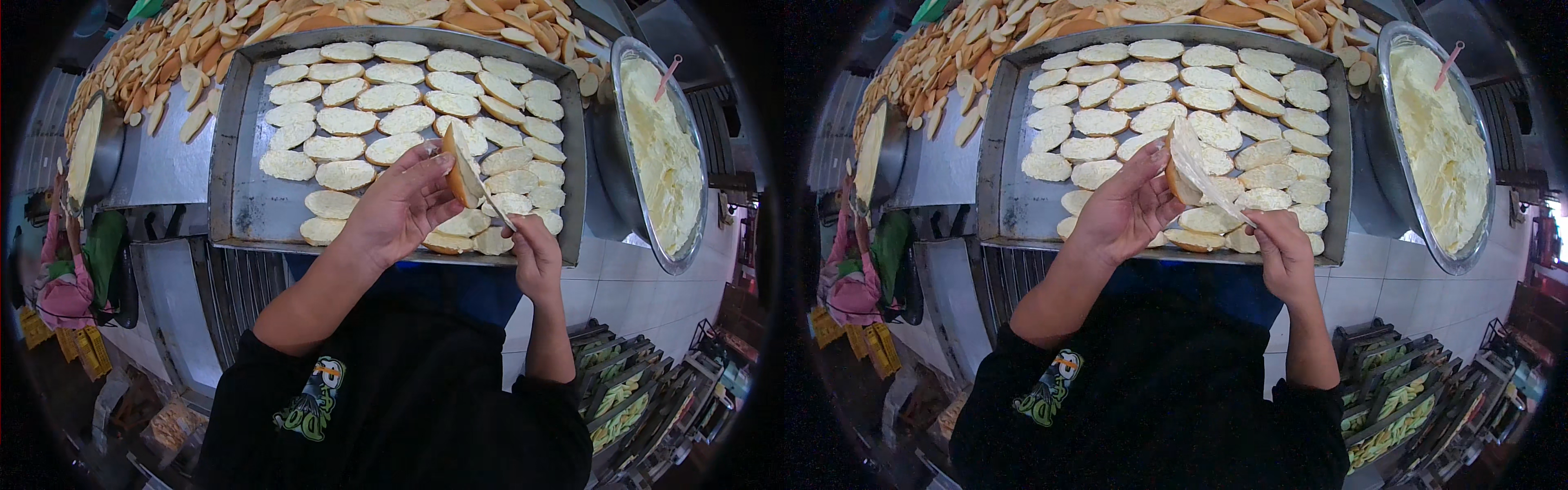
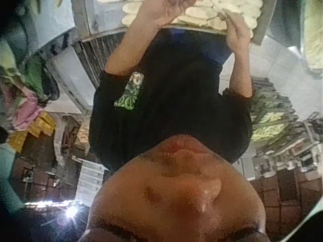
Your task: Apply butter or spread to bread slices and arrange them on a baking tray.
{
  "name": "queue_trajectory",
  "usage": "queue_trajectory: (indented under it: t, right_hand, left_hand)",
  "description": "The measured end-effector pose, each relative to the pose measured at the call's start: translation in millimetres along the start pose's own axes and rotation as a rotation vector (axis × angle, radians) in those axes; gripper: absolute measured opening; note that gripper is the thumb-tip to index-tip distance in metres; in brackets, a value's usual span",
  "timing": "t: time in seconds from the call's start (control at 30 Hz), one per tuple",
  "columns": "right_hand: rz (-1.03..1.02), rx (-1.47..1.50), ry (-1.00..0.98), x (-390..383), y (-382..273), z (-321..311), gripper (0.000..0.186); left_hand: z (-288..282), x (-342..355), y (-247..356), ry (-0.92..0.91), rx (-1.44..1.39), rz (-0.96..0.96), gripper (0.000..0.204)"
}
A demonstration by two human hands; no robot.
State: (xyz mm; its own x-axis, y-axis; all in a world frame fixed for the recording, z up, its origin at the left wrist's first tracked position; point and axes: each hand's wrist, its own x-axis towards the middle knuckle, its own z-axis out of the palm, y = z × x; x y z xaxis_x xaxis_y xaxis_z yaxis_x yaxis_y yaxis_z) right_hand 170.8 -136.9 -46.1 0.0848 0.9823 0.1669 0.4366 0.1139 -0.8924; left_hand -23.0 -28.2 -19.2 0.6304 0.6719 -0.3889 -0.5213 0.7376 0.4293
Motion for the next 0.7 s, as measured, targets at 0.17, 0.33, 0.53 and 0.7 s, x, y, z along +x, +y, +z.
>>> queue_trajectory:
  t: [0.17,0.33,0.53,0.7]
  right_hand:
    - [-0.098,-0.115,-0.025,-3.8,2.7,-5.0,0.021]
    - [-0.259,-0.264,0.000,-4.0,3.1,-7.8,0.023]
    - [-0.154,-0.191,0.128,-20.5,10.8,-6.9,0.018]
    - [0.029,-0.045,0.194,-19.8,13.5,0.3,0.018]
  left_hand:
    - [-1.3,2.4,1.3,0.069,-0.067,-0.028,0.028]
    - [-28.8,-0.3,11.7,0.148,-0.089,-0.057,0.025]
    - [-93.5,-50.2,73.0,0.068,0.213,0.220,0.048]
    - [-129.3,-90.1,113.4,0.298,0.734,0.274,0.050]
